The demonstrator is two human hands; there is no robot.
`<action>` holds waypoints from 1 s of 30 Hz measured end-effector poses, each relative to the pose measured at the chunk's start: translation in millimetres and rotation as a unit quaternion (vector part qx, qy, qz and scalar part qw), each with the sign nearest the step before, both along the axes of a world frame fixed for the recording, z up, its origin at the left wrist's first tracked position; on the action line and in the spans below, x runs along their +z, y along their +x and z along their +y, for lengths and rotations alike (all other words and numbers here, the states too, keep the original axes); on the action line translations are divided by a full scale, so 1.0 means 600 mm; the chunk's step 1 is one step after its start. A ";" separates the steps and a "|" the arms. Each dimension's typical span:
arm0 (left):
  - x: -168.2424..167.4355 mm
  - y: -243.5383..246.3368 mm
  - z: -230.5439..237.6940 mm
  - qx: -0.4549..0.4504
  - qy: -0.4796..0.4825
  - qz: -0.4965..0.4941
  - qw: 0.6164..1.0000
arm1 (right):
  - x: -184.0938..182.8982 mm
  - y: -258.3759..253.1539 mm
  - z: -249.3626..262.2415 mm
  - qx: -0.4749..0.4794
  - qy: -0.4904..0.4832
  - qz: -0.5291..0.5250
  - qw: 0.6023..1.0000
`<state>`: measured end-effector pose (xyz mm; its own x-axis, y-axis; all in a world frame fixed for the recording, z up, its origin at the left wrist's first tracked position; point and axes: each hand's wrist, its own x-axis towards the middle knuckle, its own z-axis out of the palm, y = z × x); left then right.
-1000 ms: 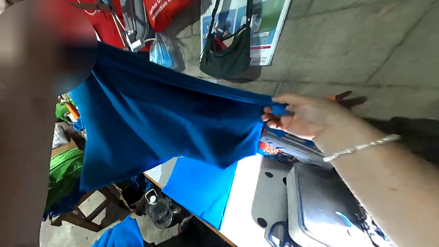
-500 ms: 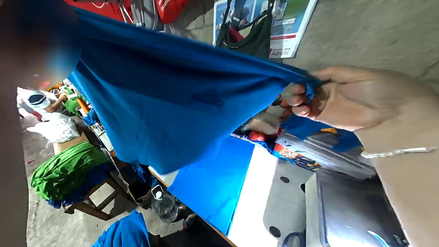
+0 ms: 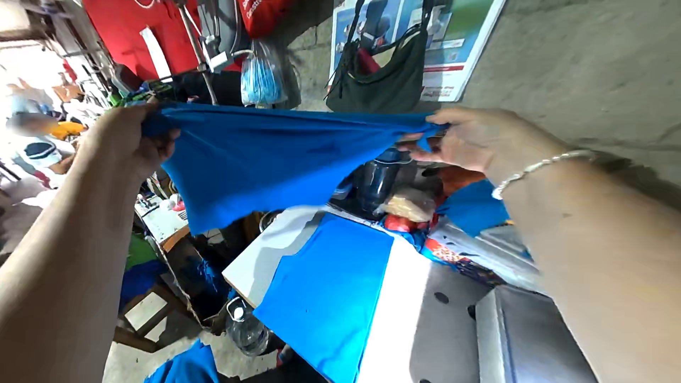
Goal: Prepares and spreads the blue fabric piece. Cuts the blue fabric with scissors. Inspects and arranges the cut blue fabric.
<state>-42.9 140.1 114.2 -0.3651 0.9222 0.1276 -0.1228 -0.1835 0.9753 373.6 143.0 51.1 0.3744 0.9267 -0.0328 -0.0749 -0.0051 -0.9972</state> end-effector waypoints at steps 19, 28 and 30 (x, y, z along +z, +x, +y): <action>-0.591 -0.039 -0.260 -0.065 -0.370 -0.091 0.922 | -0.404 -0.011 -0.144 0.140 -0.538 -0.218 0.802; -0.598 -0.039 -0.246 -0.095 -0.408 -0.145 0.896 | -0.403 -0.017 -0.142 0.169 -0.524 -0.264 0.792; -0.587 -0.037 -0.242 -0.075 -0.411 -0.132 0.899 | -0.410 -0.016 -0.141 0.185 -0.519 -0.287 0.784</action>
<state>-65.2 -5.4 -238.0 -0.1467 0.7069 -0.6919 -0.3340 0.6230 0.7073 363.9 58.5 -194.7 0.3165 0.5606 -0.7653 0.5822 -0.7517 -0.3098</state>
